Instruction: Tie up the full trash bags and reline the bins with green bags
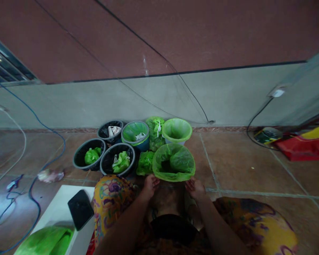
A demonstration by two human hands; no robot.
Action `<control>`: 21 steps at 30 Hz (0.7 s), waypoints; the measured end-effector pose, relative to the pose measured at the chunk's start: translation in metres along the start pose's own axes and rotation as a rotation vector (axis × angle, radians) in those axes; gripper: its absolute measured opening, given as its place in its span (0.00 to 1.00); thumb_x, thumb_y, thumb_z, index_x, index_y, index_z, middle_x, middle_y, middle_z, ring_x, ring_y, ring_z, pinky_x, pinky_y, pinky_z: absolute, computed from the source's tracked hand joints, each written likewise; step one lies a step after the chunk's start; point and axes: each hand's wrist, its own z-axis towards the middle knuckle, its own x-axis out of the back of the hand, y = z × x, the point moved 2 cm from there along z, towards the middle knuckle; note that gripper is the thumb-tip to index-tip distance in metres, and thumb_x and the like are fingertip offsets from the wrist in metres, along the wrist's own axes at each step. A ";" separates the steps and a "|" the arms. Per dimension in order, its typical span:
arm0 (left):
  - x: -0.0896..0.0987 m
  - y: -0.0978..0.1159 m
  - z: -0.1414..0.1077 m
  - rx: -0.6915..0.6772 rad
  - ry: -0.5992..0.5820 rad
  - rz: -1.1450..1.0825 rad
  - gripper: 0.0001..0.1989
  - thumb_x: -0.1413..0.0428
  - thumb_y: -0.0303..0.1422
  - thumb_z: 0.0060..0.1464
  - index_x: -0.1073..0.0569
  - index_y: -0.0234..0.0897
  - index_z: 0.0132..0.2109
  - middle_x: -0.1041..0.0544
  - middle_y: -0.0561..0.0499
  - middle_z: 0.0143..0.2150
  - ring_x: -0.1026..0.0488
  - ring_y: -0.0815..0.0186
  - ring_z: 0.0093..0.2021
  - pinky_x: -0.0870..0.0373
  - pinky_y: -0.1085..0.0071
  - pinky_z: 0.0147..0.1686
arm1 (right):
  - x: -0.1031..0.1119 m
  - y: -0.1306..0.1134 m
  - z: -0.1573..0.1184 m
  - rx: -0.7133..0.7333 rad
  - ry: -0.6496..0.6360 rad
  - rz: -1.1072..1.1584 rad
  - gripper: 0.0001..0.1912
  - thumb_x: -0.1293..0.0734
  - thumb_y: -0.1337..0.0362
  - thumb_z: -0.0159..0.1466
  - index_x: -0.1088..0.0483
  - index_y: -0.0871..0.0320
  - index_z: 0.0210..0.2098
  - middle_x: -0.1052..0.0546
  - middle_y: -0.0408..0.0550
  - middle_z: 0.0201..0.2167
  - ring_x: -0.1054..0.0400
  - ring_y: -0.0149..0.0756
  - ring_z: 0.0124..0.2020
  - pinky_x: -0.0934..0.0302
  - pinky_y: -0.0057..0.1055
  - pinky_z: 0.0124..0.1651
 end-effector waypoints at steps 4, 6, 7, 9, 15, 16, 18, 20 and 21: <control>-0.005 -0.001 -0.002 -0.045 -0.018 0.051 0.12 0.40 0.38 0.44 0.29 0.36 0.34 0.25 0.52 0.29 0.28 0.69 0.28 0.36 0.74 0.29 | -0.009 0.010 -0.013 -0.068 0.025 -0.018 0.09 0.35 0.55 0.58 0.36 0.54 0.31 0.29 0.40 0.24 0.31 0.32 0.26 0.36 0.29 0.28; -0.007 -0.004 -0.003 -0.096 -0.013 0.105 0.12 0.38 0.33 0.40 0.29 0.35 0.33 0.26 0.53 0.26 0.29 0.70 0.27 0.37 0.75 0.29 | -0.014 0.015 -0.018 -0.086 0.014 -0.036 0.10 0.32 0.56 0.57 0.34 0.54 0.30 0.28 0.40 0.24 0.31 0.32 0.25 0.37 0.28 0.26; -0.007 -0.006 -0.003 -0.114 -0.016 0.122 0.11 0.38 0.30 0.38 0.29 0.34 0.32 0.26 0.53 0.25 0.29 0.71 0.26 0.38 0.76 0.29 | -0.016 0.018 -0.019 -0.092 0.007 -0.041 0.09 0.31 0.58 0.56 0.34 0.55 0.30 0.28 0.40 0.24 0.31 0.31 0.24 0.37 0.27 0.26; -0.008 -0.010 -0.003 -0.131 -0.039 0.134 0.09 0.38 0.27 0.36 0.28 0.34 0.30 0.27 0.53 0.24 0.30 0.71 0.26 0.38 0.76 0.28 | -0.018 0.022 -0.021 -0.093 -0.008 -0.038 0.07 0.31 0.63 0.55 0.34 0.55 0.29 0.28 0.39 0.23 0.31 0.29 0.23 0.37 0.26 0.26; -0.005 -0.017 0.001 -0.270 -0.107 0.283 0.05 0.42 0.22 0.33 0.29 0.33 0.22 0.31 0.56 0.18 0.36 0.73 0.21 0.41 0.76 0.25 | -0.012 0.029 -0.017 -0.058 -0.049 -0.035 0.06 0.31 0.70 0.52 0.34 0.57 0.27 0.26 0.39 0.22 0.30 0.29 0.23 0.35 0.25 0.27; -0.005 -0.017 0.003 -0.292 -0.100 0.314 0.05 0.43 0.21 0.33 0.30 0.33 0.21 0.32 0.57 0.18 0.37 0.74 0.20 0.42 0.77 0.24 | -0.011 0.029 -0.015 -0.046 -0.049 -0.043 0.07 0.31 0.71 0.51 0.34 0.56 0.26 0.26 0.39 0.21 0.31 0.29 0.22 0.35 0.25 0.27; -0.004 -0.017 0.007 -0.327 -0.073 0.381 0.06 0.44 0.19 0.33 0.30 0.34 0.20 0.32 0.57 0.17 0.39 0.74 0.20 0.44 0.77 0.23 | -0.008 0.031 -0.009 -0.011 -0.040 -0.067 0.07 0.32 0.73 0.50 0.34 0.56 0.25 0.27 0.38 0.19 0.32 0.29 0.21 0.36 0.25 0.26; -0.005 -0.017 0.012 -0.353 -0.048 0.442 0.07 0.44 0.18 0.32 0.29 0.34 0.20 0.33 0.57 0.17 0.39 0.74 0.19 0.45 0.77 0.22 | -0.007 0.033 -0.001 0.040 -0.031 -0.101 0.07 0.33 0.73 0.48 0.34 0.56 0.24 0.28 0.38 0.17 0.33 0.28 0.19 0.38 0.24 0.24; -0.006 -0.016 0.015 -0.366 -0.033 0.483 0.08 0.44 0.17 0.32 0.29 0.34 0.20 0.33 0.57 0.17 0.38 0.73 0.19 0.45 0.77 0.22 | -0.008 0.034 0.003 0.072 -0.032 -0.122 0.07 0.32 0.72 0.47 0.34 0.56 0.23 0.29 0.37 0.16 0.34 0.28 0.18 0.39 0.24 0.23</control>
